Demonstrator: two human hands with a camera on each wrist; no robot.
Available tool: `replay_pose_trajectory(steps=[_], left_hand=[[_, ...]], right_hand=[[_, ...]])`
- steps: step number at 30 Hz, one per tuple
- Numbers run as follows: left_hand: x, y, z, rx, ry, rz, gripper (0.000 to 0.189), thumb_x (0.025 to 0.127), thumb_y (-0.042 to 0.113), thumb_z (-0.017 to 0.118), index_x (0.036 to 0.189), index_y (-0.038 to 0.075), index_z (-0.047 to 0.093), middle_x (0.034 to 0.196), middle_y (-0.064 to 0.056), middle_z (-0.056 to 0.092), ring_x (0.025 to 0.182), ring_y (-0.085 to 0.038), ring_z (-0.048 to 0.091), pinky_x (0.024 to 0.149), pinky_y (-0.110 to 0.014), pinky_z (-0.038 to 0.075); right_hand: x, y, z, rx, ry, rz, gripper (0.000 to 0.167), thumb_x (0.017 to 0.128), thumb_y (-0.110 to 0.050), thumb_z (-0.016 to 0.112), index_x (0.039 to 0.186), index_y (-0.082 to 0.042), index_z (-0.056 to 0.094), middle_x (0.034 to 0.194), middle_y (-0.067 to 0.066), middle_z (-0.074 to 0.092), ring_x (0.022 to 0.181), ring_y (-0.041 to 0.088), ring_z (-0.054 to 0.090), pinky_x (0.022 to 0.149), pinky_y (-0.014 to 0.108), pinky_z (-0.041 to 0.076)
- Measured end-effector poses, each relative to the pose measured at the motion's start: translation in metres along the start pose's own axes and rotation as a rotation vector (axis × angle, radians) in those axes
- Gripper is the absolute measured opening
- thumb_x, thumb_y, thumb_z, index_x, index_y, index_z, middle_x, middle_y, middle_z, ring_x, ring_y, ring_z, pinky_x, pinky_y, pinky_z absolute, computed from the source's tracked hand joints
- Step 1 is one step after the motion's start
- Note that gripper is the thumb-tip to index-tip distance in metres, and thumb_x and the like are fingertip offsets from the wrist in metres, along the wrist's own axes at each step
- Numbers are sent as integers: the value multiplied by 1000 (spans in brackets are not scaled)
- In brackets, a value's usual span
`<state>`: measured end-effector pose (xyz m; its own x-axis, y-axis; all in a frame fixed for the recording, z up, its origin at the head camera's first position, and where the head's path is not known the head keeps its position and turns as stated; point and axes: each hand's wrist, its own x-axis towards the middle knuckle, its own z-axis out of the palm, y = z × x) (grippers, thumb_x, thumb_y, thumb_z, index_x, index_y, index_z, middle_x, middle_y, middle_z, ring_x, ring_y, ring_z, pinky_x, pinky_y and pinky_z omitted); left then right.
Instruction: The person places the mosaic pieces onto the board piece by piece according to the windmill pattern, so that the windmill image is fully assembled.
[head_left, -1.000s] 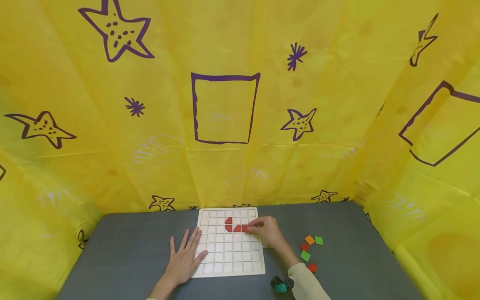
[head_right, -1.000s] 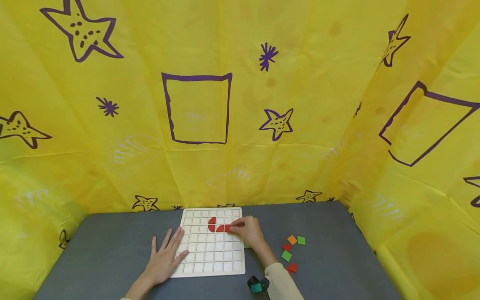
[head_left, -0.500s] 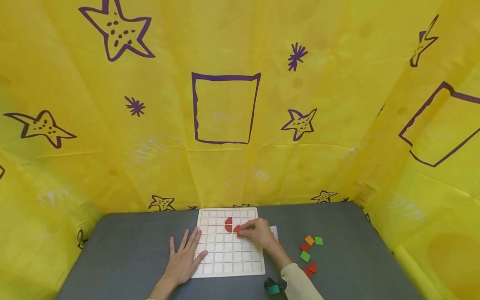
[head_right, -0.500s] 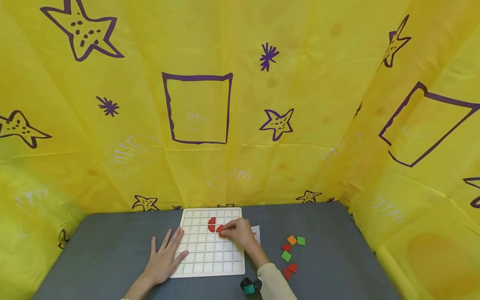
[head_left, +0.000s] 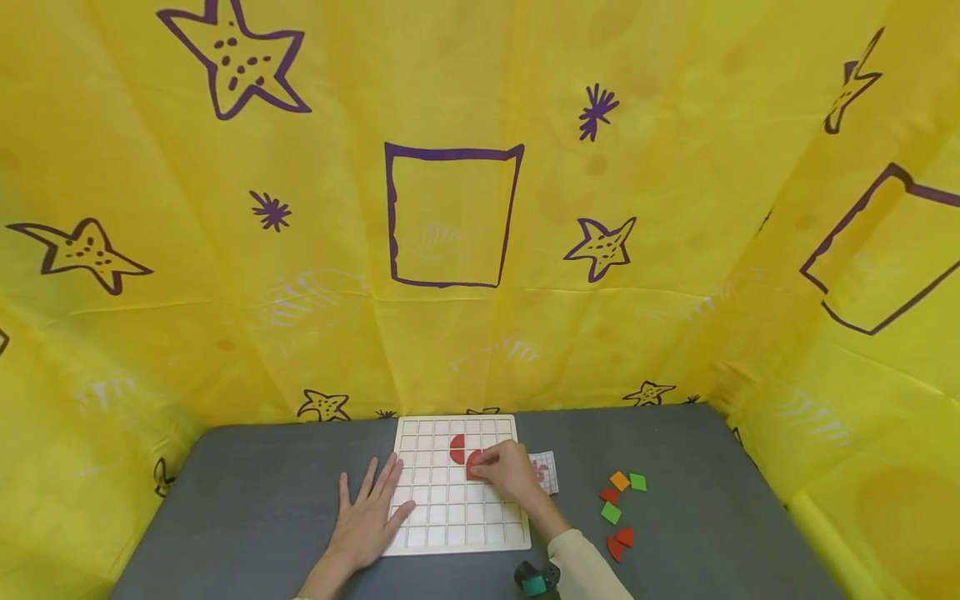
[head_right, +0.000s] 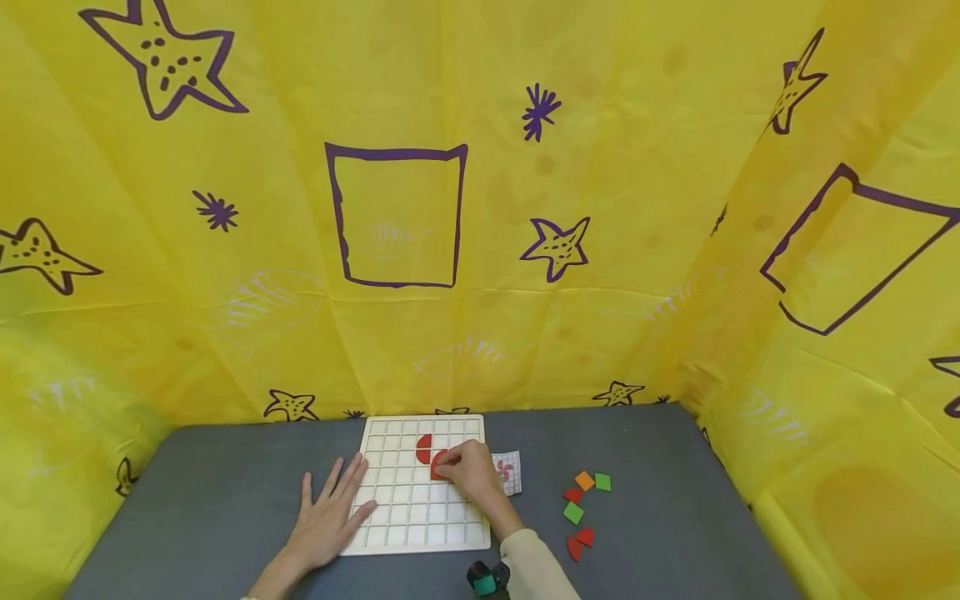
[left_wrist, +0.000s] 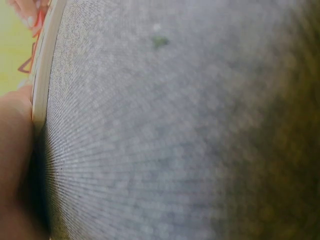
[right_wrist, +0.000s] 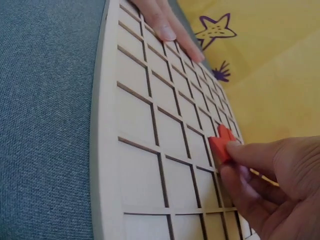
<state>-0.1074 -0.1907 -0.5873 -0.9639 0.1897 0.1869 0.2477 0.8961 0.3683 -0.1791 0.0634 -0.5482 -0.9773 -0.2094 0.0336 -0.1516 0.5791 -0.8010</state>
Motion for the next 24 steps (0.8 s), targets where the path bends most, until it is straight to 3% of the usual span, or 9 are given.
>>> replay_pose_trajectory(steps=[11, 19, 24], left_hand=[[2, -9, 10, 23, 17, -7, 70, 98, 58, 45, 152, 15, 37, 158, -5, 32, 143, -40, 26, 109, -70, -4], [2, -3, 3, -5, -30, -26, 70, 98, 55, 46, 153, 13, 35, 159, -7, 29, 145, -41, 22, 109, -71, -6], [1, -2, 3, 3, -14, -15, 70, 98, 54, 47, 152, 12, 35, 159, -6, 30, 144, -41, 23, 108, -71, -5]], right_hand=[[-1, -8, -1, -22, -15, 35, 6, 80, -8, 81, 74, -7, 78, 72, -3, 70, 68, 8, 59, 58, 24, 50], [-2, -5, 1, -42, 1, 25, 5, 79, -7, 81, 75, -7, 78, 71, -2, 71, 66, 7, 60, 58, 25, 50], [-3, -5, 2, -41, 5, 38, 6, 80, -7, 80, 75, -8, 78, 69, -3, 70, 64, 6, 59, 57, 24, 50]])
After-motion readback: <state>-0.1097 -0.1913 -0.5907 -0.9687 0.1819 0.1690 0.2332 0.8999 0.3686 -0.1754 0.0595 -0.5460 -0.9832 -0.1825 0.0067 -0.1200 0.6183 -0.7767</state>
